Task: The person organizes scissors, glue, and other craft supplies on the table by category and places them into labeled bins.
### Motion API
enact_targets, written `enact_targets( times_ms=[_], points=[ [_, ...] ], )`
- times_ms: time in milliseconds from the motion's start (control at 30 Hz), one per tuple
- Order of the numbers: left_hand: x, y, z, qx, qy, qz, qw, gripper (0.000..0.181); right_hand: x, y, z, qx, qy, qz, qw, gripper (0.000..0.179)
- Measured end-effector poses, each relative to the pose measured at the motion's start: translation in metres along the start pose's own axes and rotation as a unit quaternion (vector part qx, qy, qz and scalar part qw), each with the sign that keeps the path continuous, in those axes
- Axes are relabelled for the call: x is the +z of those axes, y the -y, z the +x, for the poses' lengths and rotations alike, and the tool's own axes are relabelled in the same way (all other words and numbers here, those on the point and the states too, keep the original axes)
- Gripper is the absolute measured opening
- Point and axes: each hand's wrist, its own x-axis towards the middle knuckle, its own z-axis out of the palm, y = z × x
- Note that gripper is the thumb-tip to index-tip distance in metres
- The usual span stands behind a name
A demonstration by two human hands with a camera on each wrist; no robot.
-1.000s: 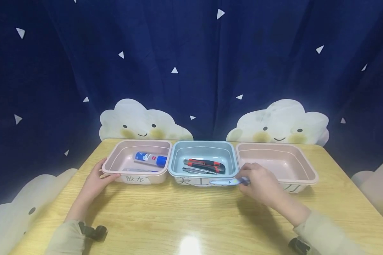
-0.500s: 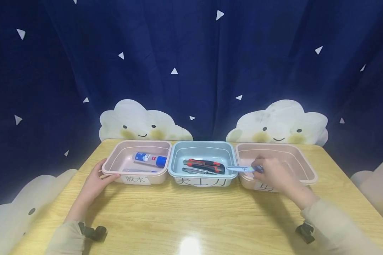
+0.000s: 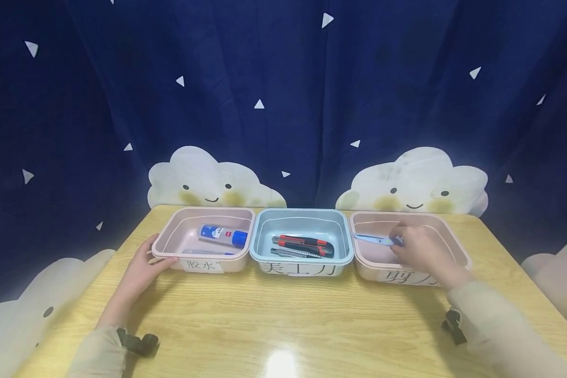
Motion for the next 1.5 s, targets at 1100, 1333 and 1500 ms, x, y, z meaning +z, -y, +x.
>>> enact_targets(
  times_ms=[1100,1333,1500],
  points=[
    [-0.004,0.003,-0.003,0.003,0.006,0.010,0.9999,0.092,0.045,-0.029,0.006,0.099,0.207,0.064,0.9711,0.019],
    [-0.011,-0.005,-0.002,0.017,0.042,0.021,0.9988,0.087,0.047,-0.030,0.011,0.097,0.219,0.028,0.9705,0.016],
    [-0.023,-0.020,0.006,0.023,0.105,0.082,0.9908,0.082,0.046,-0.029,0.011,0.103,0.206,0.033,0.9725,0.016]
  ],
)
